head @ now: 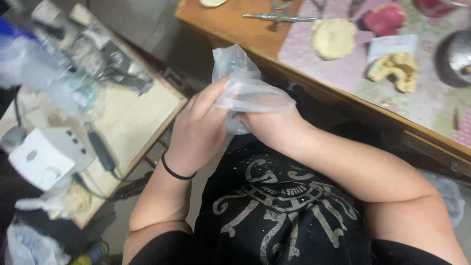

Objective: The person retrieves a yellow wax material from a plastic bag and places it on a table. They then pick up a metal dental articulator with a blue upper mold and attach a pink lower mold to it. Finally, they place a small red wax piece onto the lower mold and press the two halves together.

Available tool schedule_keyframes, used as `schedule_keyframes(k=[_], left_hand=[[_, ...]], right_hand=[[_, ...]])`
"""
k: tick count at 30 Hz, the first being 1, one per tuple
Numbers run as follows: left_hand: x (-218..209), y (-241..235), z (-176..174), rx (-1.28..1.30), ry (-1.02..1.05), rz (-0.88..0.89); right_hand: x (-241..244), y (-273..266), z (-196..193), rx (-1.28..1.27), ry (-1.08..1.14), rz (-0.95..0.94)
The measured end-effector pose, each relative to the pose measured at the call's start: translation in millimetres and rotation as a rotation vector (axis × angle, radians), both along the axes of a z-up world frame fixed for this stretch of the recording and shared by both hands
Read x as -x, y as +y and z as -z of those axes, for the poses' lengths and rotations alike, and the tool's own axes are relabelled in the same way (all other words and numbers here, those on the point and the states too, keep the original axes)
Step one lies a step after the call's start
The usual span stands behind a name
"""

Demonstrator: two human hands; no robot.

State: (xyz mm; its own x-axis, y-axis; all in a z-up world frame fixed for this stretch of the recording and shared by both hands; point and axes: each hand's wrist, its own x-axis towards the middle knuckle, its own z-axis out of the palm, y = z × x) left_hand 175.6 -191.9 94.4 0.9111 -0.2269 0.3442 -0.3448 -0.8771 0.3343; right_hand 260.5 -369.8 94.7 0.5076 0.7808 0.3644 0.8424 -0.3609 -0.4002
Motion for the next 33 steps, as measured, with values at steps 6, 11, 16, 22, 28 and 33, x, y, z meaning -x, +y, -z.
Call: schedule_keyframes(k=[6,11,16,22,28,33], left_hand=[[37,73,6,-0.193,-0.296,-0.24],[74,138,32,-0.171,-0.249,-0.393],[87,178,71,-0.07,-0.242,-0.424],[106,192,90,0.035,-0.124,-0.456],[116,204,95,0.085,-0.072,-0.476],[124,208,102,0.088,-0.076,-0.5]], right_hand=[[8,91,6,0.215,-0.123,-0.025],[21,176,58,0.098,-0.052,-0.166],[48,235,125,-0.062,-0.044,-0.211],[56,272,128,-0.008,-0.005,-0.28],[58,285,130,0.049,0.036,-0.34],[55,288,132,0.093,0.072,-0.385]])
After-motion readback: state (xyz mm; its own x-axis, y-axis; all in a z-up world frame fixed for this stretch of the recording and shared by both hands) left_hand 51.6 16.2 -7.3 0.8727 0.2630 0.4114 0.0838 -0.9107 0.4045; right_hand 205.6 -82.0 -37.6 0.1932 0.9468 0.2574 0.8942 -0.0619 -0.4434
